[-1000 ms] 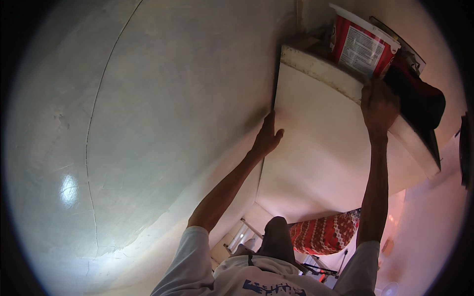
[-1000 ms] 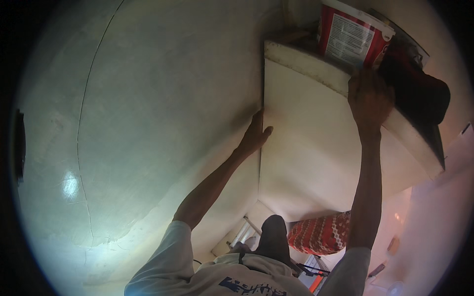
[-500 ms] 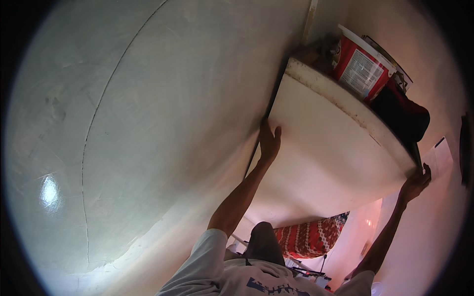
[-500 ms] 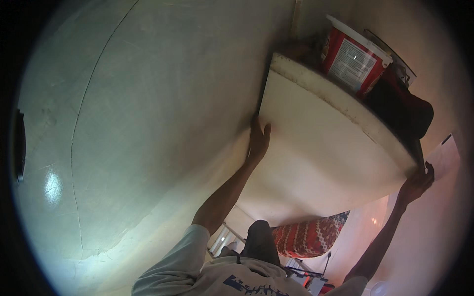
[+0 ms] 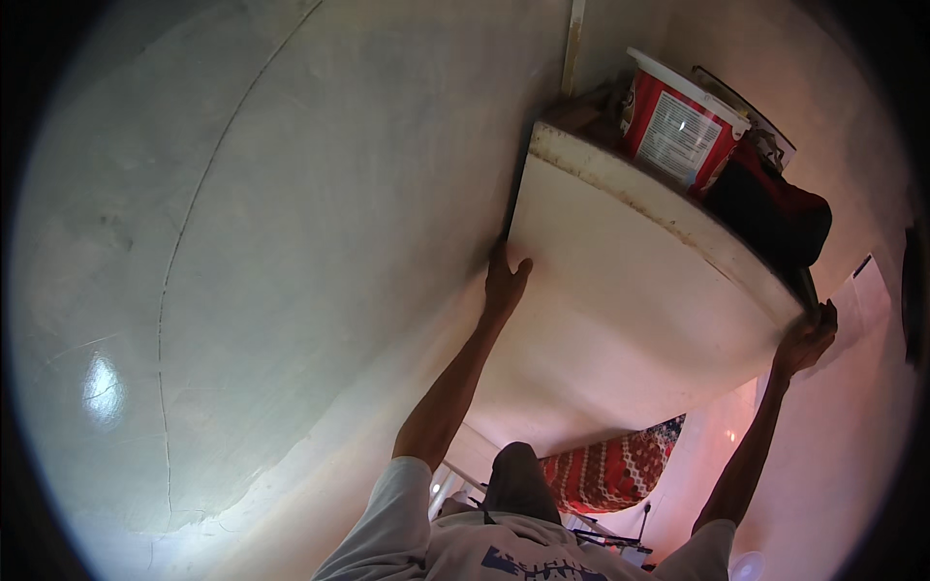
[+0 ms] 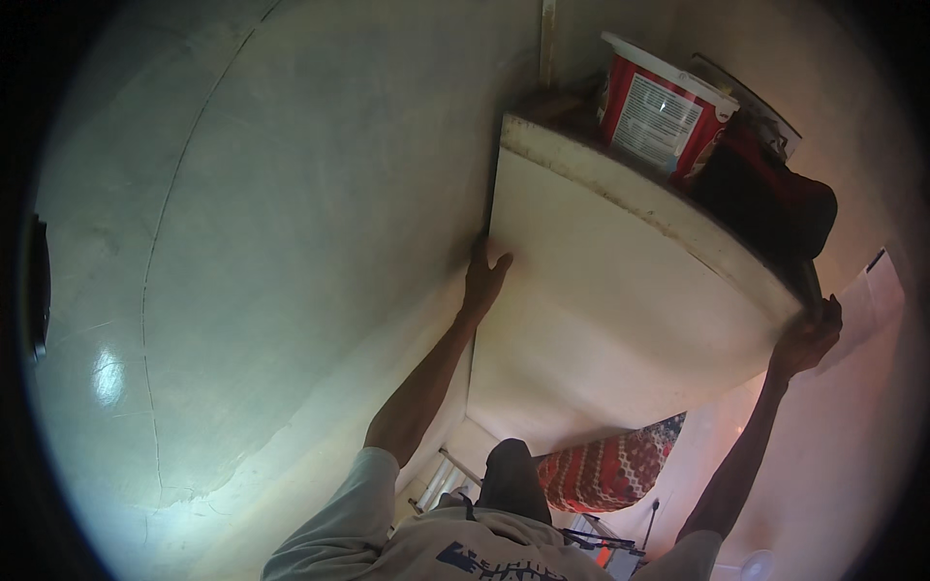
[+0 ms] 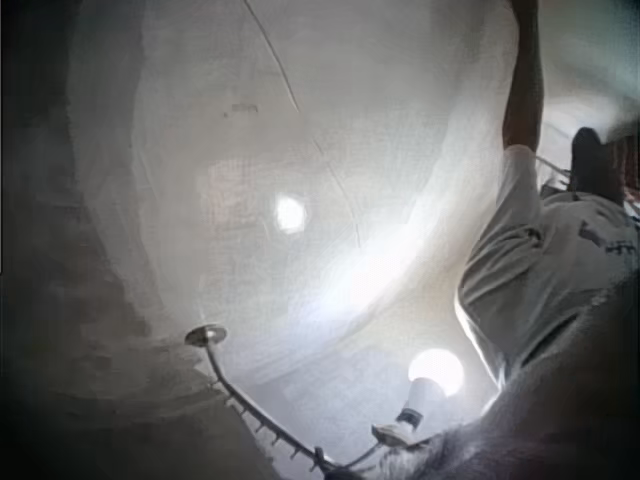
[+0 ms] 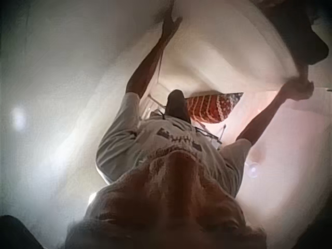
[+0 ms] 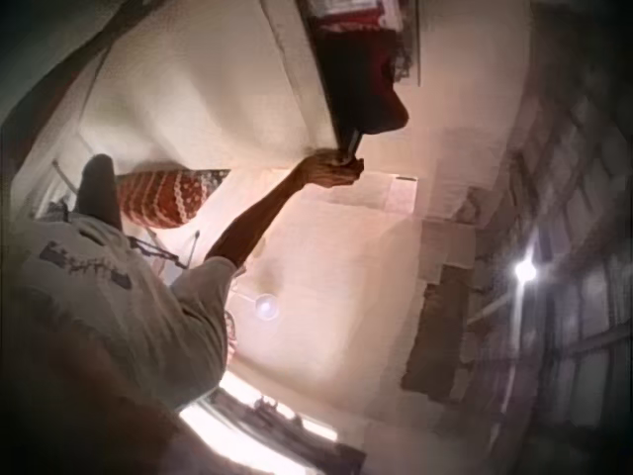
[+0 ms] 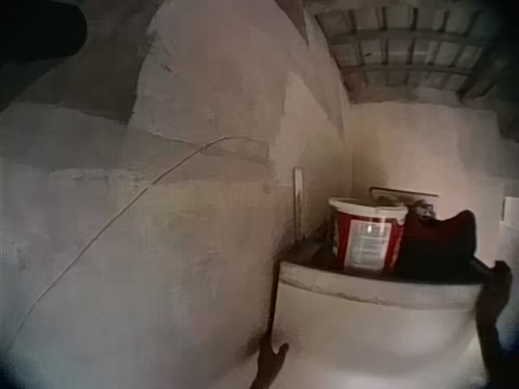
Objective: The person paints a ceiling with a brush and a bucket of paint. They repeatedly dip the brush into the bucket and apply paint to the ceiling surface, then place the bucket on a nearby shelf.
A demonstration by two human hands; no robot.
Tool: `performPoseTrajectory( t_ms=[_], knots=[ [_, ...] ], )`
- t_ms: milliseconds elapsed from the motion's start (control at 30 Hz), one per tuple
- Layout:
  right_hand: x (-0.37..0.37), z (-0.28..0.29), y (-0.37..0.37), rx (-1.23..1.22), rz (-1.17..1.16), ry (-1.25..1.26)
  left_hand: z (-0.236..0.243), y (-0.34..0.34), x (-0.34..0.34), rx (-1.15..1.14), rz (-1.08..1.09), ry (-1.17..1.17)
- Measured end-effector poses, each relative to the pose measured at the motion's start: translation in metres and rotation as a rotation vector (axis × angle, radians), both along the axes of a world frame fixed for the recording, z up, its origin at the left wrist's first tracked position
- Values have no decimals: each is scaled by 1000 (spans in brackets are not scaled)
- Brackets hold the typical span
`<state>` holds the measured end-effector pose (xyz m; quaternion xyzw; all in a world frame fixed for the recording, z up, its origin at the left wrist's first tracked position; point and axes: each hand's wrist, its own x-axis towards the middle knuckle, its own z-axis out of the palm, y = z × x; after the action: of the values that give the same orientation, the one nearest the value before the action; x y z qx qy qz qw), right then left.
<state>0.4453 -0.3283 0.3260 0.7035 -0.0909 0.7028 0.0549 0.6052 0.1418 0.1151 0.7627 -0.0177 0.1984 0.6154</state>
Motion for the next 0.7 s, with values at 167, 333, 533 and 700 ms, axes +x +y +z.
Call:
performPoseTrajectory(
  t_ms=[167,333,533,700],
  knots=[
    [-10,28,-6,430,209,69,-18,20,7,123,-143,-40],
    [-1,19,-46,371,274,97,-53,42,29,-20,-402,-88],
    [-20,21,-58,593,257,237,-11,41,4,-81,-723,4],
    [-5,20,-49,542,345,214,-27,62,14,-129,-744,-32]
  ],
)
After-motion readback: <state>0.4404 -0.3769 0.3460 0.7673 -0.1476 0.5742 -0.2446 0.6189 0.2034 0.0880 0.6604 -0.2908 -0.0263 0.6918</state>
